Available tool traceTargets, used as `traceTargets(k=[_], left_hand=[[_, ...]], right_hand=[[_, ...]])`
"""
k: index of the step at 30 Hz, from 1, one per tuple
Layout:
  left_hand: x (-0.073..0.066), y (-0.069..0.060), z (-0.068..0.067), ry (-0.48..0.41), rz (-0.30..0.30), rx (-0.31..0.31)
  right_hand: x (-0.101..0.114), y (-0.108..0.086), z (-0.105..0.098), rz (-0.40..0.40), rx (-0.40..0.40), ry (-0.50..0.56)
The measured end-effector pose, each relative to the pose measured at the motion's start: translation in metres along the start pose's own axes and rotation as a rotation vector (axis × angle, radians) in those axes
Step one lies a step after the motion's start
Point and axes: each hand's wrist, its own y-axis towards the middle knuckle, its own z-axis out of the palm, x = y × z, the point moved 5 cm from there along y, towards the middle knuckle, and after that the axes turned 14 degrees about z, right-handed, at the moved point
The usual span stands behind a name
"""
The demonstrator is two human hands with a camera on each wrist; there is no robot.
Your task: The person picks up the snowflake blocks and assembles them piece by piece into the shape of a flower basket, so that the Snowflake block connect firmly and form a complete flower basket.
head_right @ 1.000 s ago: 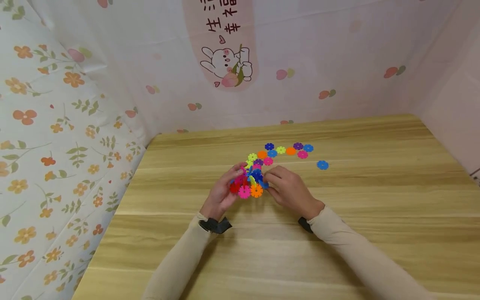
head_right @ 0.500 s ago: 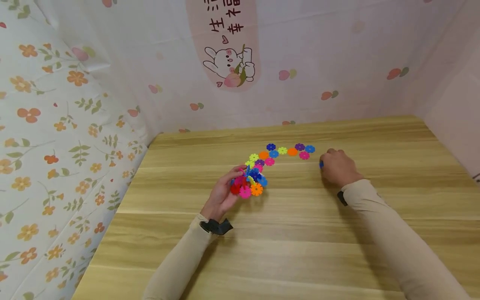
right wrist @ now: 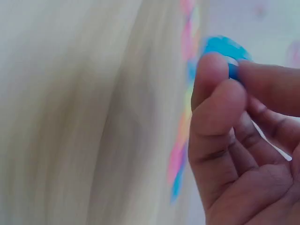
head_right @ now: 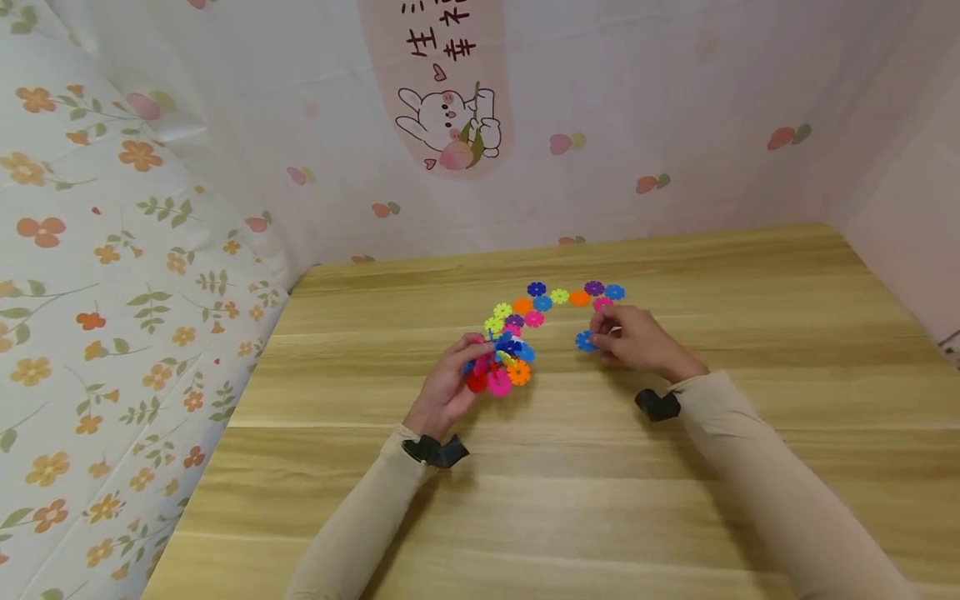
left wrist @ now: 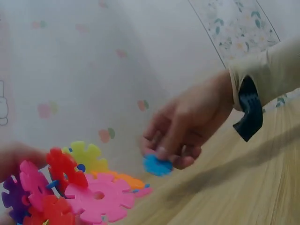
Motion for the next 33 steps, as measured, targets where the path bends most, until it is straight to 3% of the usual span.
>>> traceTargets(k=[2,5,11,18,26,33], left_hand=[[0.001,0.000,0.000,0.022,0.013,0.000],[0.001,-0.001,0.000,0.051,0.026,0.001],[-0.002,-0.001,0.002,0.144,0.083,0.011],[-0.002,-0.001,0.005,0.182,0.150,0.025],[-0.006,-0.001,0.004,0.201,0.172,0.033],[-0.006,-0.001,0.006,0.249,0.154,0.041]], right_hand=[[0.019,-0.005,0.014,-0.026,0.052,0.116],[0.045,-0.010,0.031,-0.087,0.050,0.180],[0.073,-0.015,0.048,-0.184,-0.133,0.141],[0.078,-0.020,0.054,-0.214,-0.272,0.146],[0.074,-0.020,0.053,-0.218,-0.288,0.177],[0.074,-0.019,0.055,-0.245,-0.353,0.168]])
